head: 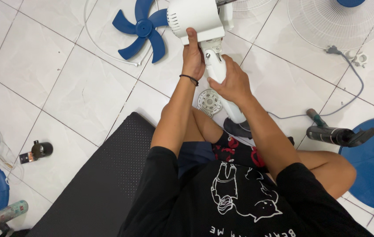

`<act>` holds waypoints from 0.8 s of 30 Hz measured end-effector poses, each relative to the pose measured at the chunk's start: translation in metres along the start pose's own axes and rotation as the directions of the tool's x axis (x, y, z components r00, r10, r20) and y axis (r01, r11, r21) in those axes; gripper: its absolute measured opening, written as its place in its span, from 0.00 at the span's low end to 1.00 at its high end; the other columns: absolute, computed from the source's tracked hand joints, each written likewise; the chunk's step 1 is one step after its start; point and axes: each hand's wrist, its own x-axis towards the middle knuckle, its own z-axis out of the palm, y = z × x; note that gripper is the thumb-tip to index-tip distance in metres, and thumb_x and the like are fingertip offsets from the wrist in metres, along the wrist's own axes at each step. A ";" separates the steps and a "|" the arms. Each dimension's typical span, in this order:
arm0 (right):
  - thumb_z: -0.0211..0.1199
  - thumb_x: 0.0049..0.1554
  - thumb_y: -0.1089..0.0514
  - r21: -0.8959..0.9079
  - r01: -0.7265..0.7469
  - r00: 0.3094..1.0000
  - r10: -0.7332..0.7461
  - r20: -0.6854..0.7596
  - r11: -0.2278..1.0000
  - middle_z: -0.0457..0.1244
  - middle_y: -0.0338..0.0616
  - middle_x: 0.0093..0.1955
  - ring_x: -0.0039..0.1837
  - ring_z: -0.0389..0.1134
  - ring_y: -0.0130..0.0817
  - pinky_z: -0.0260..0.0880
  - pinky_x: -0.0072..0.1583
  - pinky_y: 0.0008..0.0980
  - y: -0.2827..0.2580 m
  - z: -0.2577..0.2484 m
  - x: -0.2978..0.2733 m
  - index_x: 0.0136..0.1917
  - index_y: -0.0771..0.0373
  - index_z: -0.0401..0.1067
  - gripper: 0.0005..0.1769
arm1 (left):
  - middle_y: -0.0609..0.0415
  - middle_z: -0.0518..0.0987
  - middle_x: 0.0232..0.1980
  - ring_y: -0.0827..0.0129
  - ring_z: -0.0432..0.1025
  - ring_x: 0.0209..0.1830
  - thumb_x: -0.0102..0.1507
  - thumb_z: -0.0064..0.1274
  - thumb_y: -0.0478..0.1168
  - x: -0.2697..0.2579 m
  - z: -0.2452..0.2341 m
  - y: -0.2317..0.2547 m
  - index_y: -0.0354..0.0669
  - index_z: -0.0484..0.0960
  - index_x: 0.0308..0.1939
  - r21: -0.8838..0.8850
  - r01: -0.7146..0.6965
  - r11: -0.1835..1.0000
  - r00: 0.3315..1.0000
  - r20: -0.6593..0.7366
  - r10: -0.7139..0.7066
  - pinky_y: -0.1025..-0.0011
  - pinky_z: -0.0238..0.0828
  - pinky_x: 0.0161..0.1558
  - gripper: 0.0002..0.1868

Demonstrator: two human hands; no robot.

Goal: The person assembles an electric fan by attaching the motor housing to the control base, then securing the rear grille with a screwdriver. The person uses a screwdriver to tighten the central screw on the rear grille.

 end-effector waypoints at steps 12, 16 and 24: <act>0.77 0.52 0.52 -0.017 0.208 0.976 -0.209 -0.065 0.978 0.60 0.66 0.66 0.67 0.63 0.59 0.66 0.65 0.49 0.028 0.015 0.000 0.75 0.73 0.52 0.49 | 0.43 0.72 0.59 0.61 0.63 0.52 0.67 0.55 0.68 0.011 -0.027 -0.057 0.21 0.68 0.72 0.049 -0.251 0.967 0.952 -0.170 0.256 0.62 0.64 0.51 0.51; 0.74 0.53 0.63 0.051 0.349 0.865 -0.301 -0.403 0.936 0.60 0.61 0.59 0.63 0.63 0.53 0.67 0.64 0.45 0.050 0.034 -0.019 0.65 0.71 0.61 0.33 | 0.48 0.72 0.66 0.64 0.66 0.63 0.61 0.59 0.68 0.014 -0.028 -0.057 0.28 0.63 0.71 0.084 -0.364 0.927 0.914 -0.156 0.373 0.65 0.64 0.65 0.52; 0.70 0.57 0.56 0.210 -0.114 0.989 0.131 -0.067 0.971 0.71 0.50 0.55 0.56 0.74 0.46 0.74 0.58 0.39 0.115 0.120 -0.109 0.57 0.60 0.76 0.15 | 0.44 0.74 0.66 0.61 0.67 0.65 0.62 0.60 0.67 0.009 -0.039 -0.037 0.27 0.64 0.71 0.226 -0.404 0.886 0.894 -0.105 0.435 0.64 0.62 0.69 0.52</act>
